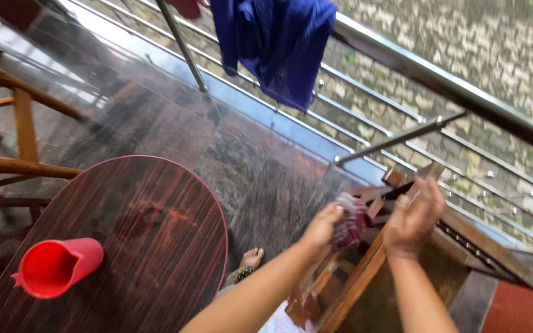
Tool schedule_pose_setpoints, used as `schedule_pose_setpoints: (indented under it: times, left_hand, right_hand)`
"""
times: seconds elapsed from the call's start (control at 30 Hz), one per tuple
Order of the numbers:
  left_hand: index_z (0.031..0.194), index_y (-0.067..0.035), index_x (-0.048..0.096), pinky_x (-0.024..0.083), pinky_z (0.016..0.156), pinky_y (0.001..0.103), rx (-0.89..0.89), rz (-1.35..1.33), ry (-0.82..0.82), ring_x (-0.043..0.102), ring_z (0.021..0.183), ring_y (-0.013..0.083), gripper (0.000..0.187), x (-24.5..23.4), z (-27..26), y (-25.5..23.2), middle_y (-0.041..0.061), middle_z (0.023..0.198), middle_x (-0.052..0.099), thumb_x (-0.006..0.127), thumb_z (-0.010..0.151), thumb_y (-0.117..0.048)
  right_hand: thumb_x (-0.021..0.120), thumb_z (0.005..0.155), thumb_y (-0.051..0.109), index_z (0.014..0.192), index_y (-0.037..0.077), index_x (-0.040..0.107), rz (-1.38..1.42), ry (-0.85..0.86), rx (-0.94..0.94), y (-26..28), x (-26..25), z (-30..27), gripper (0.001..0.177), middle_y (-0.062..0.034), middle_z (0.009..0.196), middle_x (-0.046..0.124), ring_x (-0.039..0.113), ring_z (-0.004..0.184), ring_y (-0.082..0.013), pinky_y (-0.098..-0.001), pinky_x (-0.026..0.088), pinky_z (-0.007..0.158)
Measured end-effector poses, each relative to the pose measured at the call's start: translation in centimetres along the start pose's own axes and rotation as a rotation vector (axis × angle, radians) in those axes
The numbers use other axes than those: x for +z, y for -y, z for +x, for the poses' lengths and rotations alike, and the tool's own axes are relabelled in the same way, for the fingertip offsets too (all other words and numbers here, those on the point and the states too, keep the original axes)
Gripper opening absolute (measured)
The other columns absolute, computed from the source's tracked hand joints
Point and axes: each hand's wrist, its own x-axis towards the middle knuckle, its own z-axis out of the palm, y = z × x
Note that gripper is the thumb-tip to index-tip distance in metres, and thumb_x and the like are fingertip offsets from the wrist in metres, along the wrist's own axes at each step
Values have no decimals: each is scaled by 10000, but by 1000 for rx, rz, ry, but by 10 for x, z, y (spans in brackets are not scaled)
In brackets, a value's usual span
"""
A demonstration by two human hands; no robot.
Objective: The person wipes a wooden chair with a cloth on a balcony. They clean the seat, backrest, and legs of the chair using a striped cloth, moving around the chair to reach different parts.
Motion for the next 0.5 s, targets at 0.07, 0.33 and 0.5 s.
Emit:
schedule_pose_setpoints:
  times: [0.07,0.33,0.5]
  left_hand:
    - [1376,-49,554,560,973,357,107,13,-6,669,1084,164,324,15,-19,-43,48,1215,673,457,1154,-265]
    - [1420,-177,559,529,1070,366,95,-169,58,681,1195,144,375,93,-70,-120,-12,1336,679,459,1083,-305]
    - [1331,-81,553,575,936,421,273,-100,70,696,1050,223,285,101,-74,-112,75,1205,689,576,1081,-215]
  right_hand:
    - [528,1050,69,1485,27,493,95,-66,132,-1,-5,-10,439,-210,1510,475,458,1429,-424,-530,338,1242]
    - [727,637,187,1526,-9,473,7,522,-89,19,-9,-12,945,-177,1245,669,613,1211,-345,-484,459,1096]
    - [481,1060,404,1331,74,642,1389,448,892,22,2,8,457,-86,1258,707,660,1143,-247,-431,517,1019]
